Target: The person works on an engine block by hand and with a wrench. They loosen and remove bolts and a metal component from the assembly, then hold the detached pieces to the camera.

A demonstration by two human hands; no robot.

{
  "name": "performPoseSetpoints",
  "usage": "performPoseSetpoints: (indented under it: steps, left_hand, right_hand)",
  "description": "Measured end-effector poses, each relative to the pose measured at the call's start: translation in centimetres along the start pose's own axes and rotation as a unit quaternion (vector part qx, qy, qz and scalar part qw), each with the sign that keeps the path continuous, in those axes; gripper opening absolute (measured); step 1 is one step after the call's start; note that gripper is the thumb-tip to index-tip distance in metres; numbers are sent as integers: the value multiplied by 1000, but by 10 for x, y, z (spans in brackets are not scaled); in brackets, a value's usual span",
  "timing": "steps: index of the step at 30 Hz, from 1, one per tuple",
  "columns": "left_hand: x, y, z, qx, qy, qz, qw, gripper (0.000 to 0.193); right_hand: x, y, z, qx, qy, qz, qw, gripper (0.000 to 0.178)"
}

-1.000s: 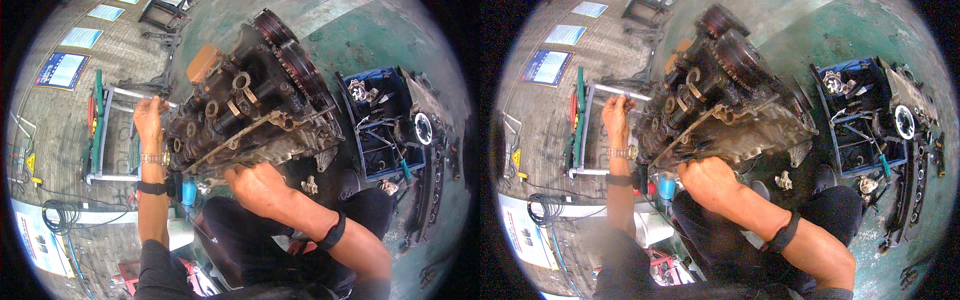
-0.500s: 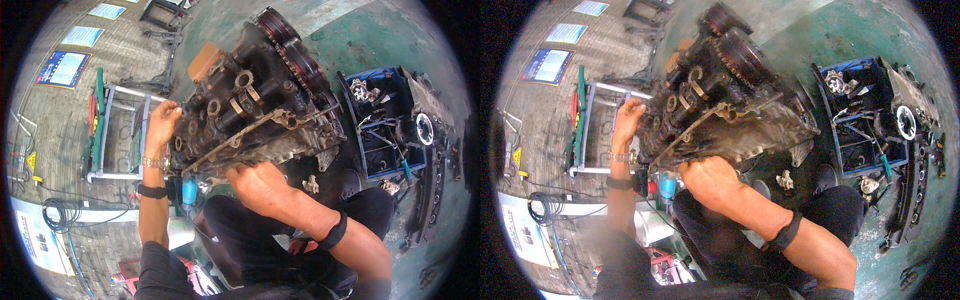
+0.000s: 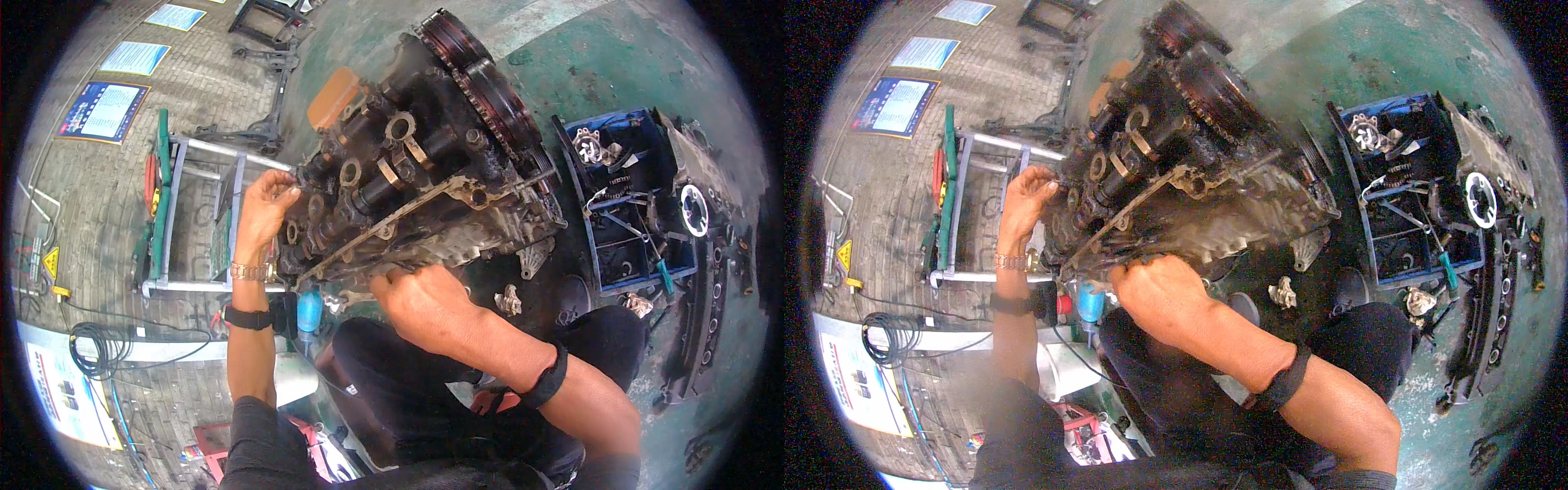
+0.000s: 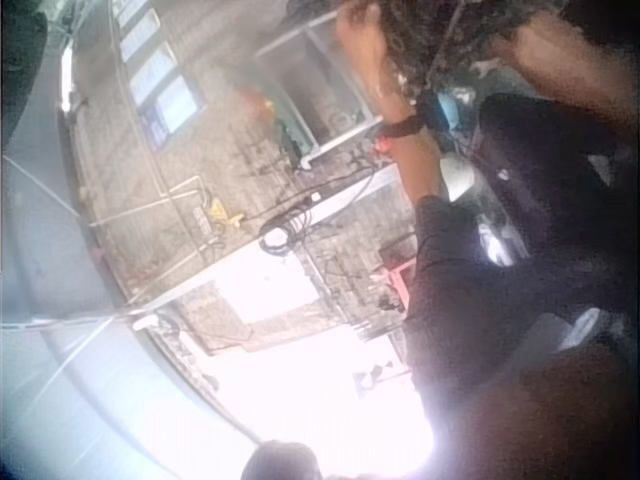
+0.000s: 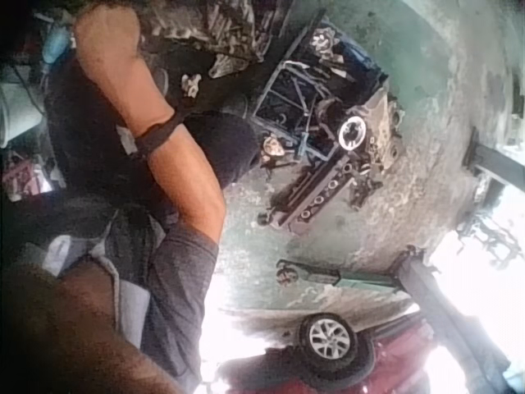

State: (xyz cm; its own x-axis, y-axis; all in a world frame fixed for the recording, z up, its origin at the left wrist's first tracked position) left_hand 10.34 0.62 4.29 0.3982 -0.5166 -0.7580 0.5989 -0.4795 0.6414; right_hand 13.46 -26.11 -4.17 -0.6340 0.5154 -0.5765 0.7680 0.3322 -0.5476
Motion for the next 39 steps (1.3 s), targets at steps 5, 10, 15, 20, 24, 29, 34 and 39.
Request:
performPoseSetpoints:
  steps: [5,10,15,20,24,29,34,39]
  left_hand:
    - [-1,-2,-1,1,11,-7,1000,16]
    - [-1,-3,-2,13,13,4,1000,15]
    - [-2,-5,-6,2,39,-55,998,8]
    - [-1,-3,-4,-1,61,-82,995,17]
    - [1,1,-2,0,81,-90,993,22]
    - [-1,2,1,-49,90,-69,992,14]
    - [2,7,2,-1,34,-13,999,18]
    - [2,5,4,-26,37,-34,998,20]
  right_hand:
    - [1,0,1,4,-8,4,1000,12]
    - [3,0,1,4,-4,-4,1000,16]
    - [5,1,1,7,-7,-10,1000,18]
    - [6,2,1,4,-5,-14,1000,18]
    - [5,0,2,0,8,-6,1000,18]
    - [6,0,2,-4,1,-9,1000,18]
    - [7,0,2,-4,-5,-3,1000,19]
    - [7,-1,2,-8,0,4,1000,19]
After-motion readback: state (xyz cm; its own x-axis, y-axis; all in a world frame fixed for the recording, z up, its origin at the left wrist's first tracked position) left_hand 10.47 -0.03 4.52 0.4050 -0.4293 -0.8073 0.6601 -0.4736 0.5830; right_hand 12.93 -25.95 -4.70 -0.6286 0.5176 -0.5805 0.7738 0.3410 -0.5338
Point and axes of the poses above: each hand's wrist, its own z-axis away from the middle knuckle, its own x-axis out of the palm, y = z × x, the point moved 5 cm from there along -z, towards the middle knuckle, and after that the axes turned 14 degrees about -x, right-handed, at the moved point
